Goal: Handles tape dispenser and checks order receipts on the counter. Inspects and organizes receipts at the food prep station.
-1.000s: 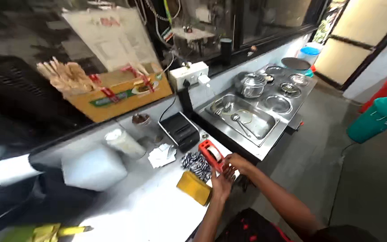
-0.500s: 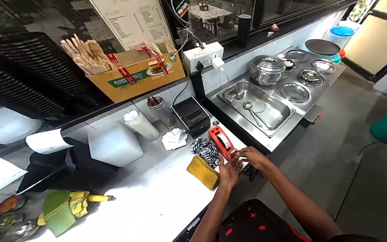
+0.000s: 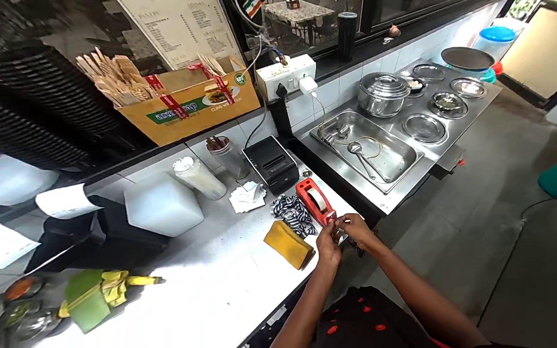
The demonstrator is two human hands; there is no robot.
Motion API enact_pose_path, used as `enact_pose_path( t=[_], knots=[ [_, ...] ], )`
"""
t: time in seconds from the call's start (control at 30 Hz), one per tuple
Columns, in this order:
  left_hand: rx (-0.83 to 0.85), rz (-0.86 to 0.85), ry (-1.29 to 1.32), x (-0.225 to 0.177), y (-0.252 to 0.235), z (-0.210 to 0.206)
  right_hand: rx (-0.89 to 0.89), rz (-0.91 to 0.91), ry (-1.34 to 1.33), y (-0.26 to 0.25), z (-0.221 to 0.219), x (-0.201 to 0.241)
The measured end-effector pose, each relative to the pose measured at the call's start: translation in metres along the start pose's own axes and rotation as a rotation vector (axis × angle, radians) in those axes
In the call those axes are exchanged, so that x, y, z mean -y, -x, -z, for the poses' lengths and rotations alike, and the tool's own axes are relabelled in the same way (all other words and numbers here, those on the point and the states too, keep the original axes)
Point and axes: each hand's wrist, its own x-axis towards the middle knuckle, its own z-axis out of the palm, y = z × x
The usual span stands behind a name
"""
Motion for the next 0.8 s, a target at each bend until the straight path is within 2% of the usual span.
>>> enact_pose_path(
  t=[0.07, 0.17, 0.37, 0.47, 0.6, 0.73, 0.8],
  knots=[
    [-0.022, -0.072, 0.004, 0.006, 0.002, -0.007, -0.005, 0.029, -0.007, -0.014, -0.002, -0.014],
    [-0.064, -0.12, 0.039, 0.011, 0.005, -0.014, -0.022, 0.011, -0.006, -0.012, -0.004, -0.014],
    [-0.12, -0.027, 0.072, 0.014, -0.007, -0.018, -0.069, 0.02, 0.134, -0.02, -0.006, -0.023],
    [-0.156, 0.018, 0.073, 0.026, -0.006, -0.015, -0.103, 0.034, 0.159, -0.009, -0.002, -0.035],
    [-0.056, -0.059, 0.094, 0.028, 0.024, -0.003, 0.07, 0.103, -0.159, 0.029, 0.019, -0.034],
    [0.006, -0.265, -0.025, 0.002, 0.065, 0.012, 0.269, 0.053, -0.365, 0.047, 0.024, -0.025],
    [0.015, -0.396, -0.101, -0.018, 0.082, 0.025, 0.313, 0.052, -0.418, 0.052, 0.017, -0.024]
  ],
)
